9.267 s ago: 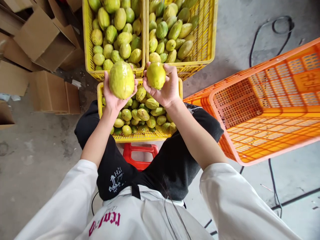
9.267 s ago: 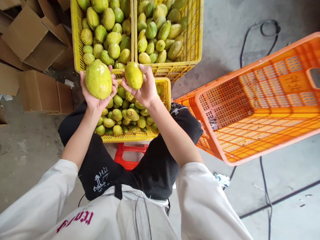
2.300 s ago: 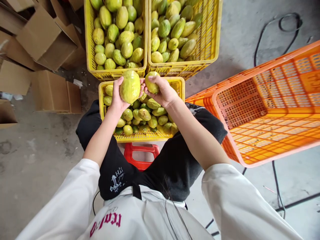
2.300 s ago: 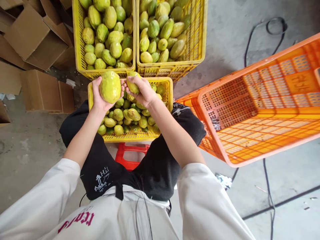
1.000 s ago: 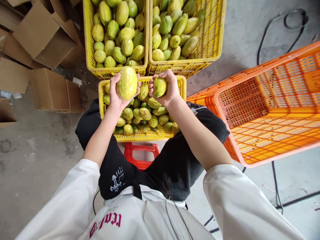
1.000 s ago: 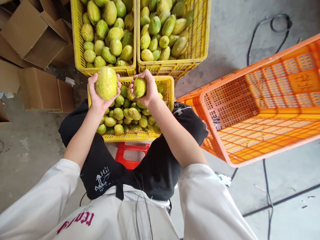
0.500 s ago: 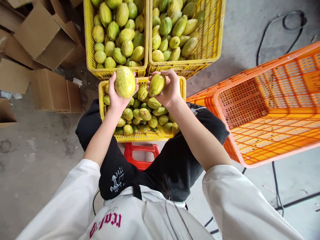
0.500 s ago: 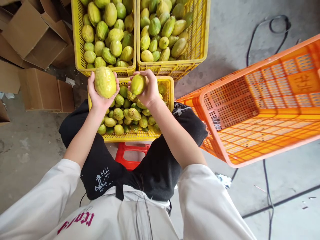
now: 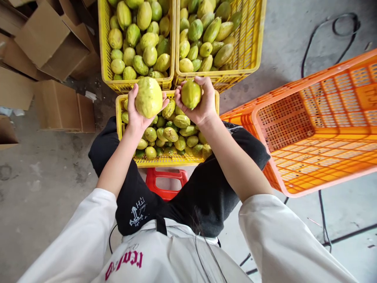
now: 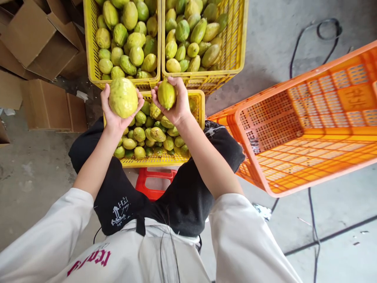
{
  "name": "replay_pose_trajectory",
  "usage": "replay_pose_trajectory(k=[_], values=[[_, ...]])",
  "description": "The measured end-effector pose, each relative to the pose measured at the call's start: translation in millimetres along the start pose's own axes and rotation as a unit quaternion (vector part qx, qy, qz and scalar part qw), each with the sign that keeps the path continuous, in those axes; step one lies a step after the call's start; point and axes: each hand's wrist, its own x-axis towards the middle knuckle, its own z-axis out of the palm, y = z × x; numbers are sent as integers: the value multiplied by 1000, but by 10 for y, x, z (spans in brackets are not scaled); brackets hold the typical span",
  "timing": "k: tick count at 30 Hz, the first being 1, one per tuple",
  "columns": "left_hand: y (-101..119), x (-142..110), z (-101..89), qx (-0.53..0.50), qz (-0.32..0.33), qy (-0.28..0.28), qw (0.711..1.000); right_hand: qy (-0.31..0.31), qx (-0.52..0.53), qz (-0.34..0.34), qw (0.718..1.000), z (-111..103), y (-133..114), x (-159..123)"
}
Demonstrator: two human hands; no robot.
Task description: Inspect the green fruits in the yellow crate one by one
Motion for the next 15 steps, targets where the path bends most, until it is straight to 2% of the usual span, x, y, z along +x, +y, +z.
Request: replay_pose_trajectory(k=[6, 11, 15], values=[[-26, 18, -23, 19, -28, -8, 999, 11, 0, 91, 996, 32, 26, -51], [-20, 55, -35, 8, -7, -43, 999, 32, -26, 85, 996, 49, 56, -71], [-44, 93, -55, 29, -10, -15, 999, 36, -37, 98, 994, 38, 68, -52]])
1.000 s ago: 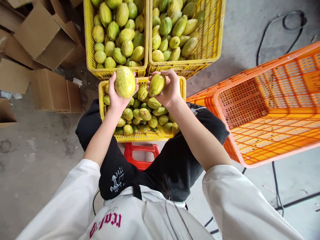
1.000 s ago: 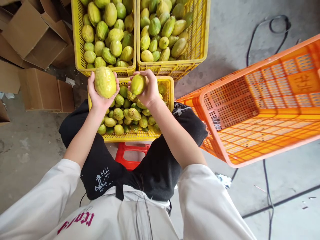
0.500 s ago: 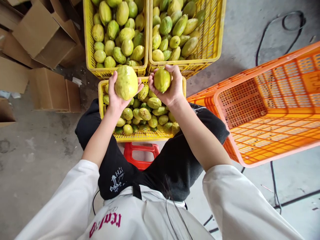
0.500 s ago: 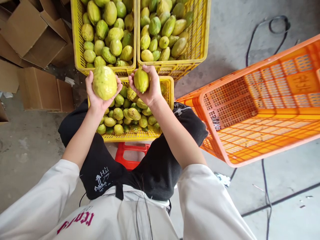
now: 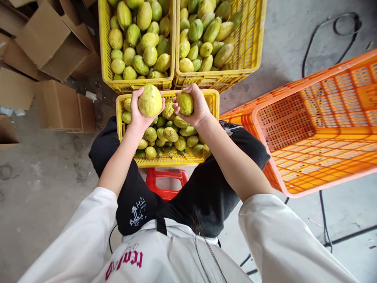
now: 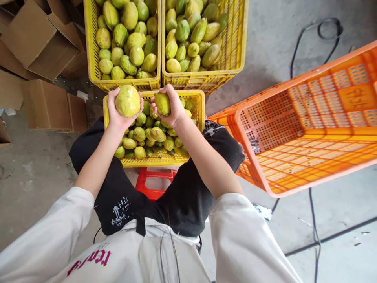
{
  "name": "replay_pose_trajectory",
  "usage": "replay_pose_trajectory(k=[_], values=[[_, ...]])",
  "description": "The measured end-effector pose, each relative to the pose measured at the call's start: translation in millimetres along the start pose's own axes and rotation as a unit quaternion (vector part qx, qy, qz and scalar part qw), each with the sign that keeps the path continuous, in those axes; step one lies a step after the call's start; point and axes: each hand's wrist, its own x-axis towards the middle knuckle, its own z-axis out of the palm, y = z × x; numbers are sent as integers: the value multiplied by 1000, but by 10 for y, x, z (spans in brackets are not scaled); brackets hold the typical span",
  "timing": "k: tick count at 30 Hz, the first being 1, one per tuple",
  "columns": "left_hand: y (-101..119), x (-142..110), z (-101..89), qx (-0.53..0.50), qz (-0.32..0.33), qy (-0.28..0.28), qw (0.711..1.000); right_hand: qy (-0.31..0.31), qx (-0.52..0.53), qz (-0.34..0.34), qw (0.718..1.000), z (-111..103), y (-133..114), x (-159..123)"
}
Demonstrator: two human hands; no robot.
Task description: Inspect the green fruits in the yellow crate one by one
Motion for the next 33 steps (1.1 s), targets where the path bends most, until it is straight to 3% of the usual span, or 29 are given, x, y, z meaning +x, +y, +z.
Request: replay_pose_trajectory(k=[6, 10, 14, 18, 22, 25, 30, 33], values=[[-52, 5, -11, 41, -2, -4, 999, -21, 22, 27, 999, 25, 7, -31], [-2, -39, 13, 39, 2, -24, 999, -36, 12, -7, 999, 17, -17, -57], [57, -50, 4, -9, 11, -84, 996, -81, 47, -40, 995, 11, -81, -103], [96, -81, 9, -12, 36, -94, 995, -107, 86, -85, 987, 30, -161, -178], [151, -132, 24, -32, 47, -90, 994, -101, 120, -79, 984, 44, -213, -223], [163, -100, 16, -24, 55, -56, 997, -85, 133, -69, 985, 47, -194, -198], [56, 34, -11, 39, -40, -6, 998, -8, 46, -5, 999, 55, -79, -107], [15, 40, -11, 28, -54, 0, 998, 6, 22, 20, 1000, 61, -38, -100]])
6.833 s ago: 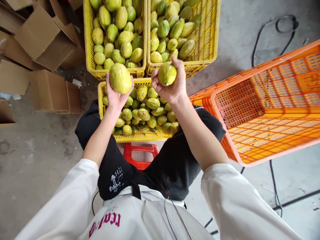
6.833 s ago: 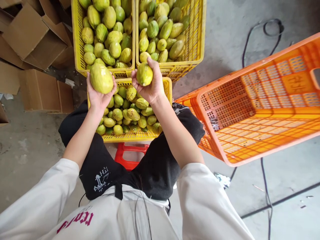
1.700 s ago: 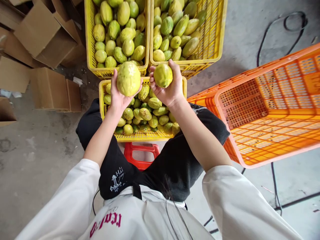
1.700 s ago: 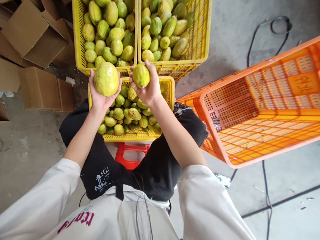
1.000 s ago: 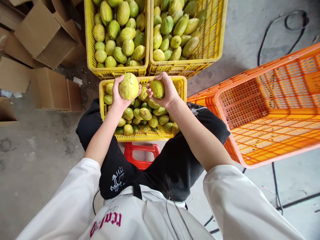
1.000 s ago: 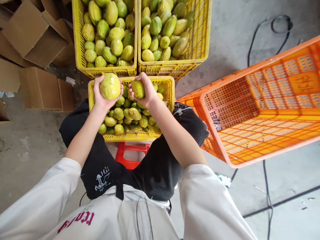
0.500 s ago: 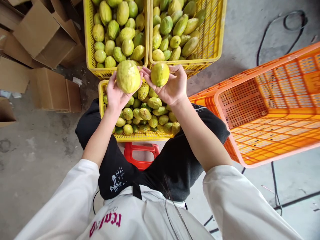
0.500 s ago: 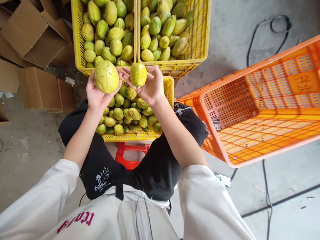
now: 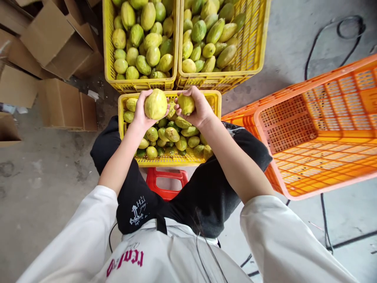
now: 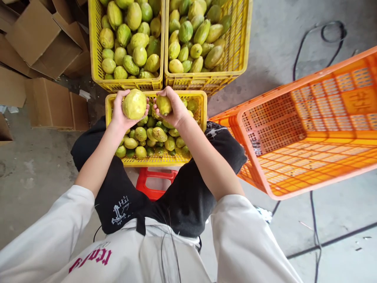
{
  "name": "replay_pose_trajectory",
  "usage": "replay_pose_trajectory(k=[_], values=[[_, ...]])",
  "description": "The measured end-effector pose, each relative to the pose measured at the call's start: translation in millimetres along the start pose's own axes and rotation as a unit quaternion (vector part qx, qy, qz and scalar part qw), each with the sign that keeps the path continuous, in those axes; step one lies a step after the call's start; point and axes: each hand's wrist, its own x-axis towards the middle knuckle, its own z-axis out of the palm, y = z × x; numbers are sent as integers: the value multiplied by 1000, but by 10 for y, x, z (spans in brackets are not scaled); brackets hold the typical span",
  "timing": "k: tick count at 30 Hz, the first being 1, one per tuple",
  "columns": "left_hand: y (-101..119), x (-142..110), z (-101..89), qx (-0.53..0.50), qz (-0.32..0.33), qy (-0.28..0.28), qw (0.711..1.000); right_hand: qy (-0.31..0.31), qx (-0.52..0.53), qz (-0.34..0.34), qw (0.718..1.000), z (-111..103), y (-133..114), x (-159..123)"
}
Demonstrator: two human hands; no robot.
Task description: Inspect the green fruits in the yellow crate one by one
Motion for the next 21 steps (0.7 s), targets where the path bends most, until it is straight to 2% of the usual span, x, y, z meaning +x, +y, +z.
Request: replay_pose_trajectory(k=[4, 9, 12, 17, 21], values=[[34, -46, 19, -2, 12, -7, 1000, -7, -11, -18, 1000, -9, 14, 14], [27, -15, 21, 8, 5, 16, 1000, 5, -11, -18, 1000, -33, 29, 71], [8, -18, 22, -11, 20, 18, 1000, -34, 15, -44, 998, -35, 1, 40], [100, -176, 58, -23, 68, -68, 995, -102, 32, -111, 988, -24, -90, -69], [164, -290, 118, -20, 81, -34, 996, -126, 31, -114, 985, -6, -124, -125]])
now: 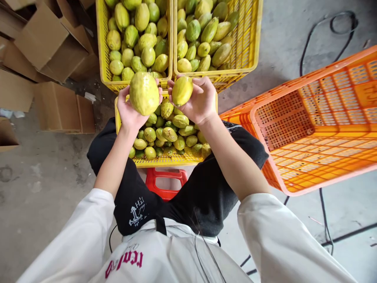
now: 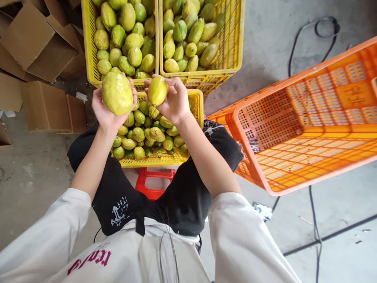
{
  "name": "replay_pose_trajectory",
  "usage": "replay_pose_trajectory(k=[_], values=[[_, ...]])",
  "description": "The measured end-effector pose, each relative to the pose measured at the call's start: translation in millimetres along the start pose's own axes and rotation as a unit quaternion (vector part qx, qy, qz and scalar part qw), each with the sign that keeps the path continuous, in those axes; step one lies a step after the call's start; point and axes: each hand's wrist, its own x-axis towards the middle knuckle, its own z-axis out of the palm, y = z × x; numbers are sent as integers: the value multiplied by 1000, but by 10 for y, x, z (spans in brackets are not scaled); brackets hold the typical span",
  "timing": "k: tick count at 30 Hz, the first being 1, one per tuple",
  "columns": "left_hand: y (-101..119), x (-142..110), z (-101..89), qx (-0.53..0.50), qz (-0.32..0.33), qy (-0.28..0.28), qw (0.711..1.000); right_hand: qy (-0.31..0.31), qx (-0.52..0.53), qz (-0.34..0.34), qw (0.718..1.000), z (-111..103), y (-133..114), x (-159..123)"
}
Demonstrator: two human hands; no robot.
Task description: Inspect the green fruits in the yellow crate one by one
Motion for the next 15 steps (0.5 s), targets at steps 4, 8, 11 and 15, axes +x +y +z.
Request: replay_pose_trajectory(k=[4, 8, 11, 15], values=[[-13, 5, 42, -48, 28, -21, 998, -69, -12, -3, 998, 34, 15, -29], [-108, 141, -43, 7, 5, -42, 999, -78, 16, -6, 997, 31, 83, -7], [-237, 266, -170, 67, -77, 67, 993, 2, 26, 45, 999, -10, 153, 56], [-353, 339, -283, 83, -147, 175, 970, 172, -29, 122, 977, -66, 238, 139]])
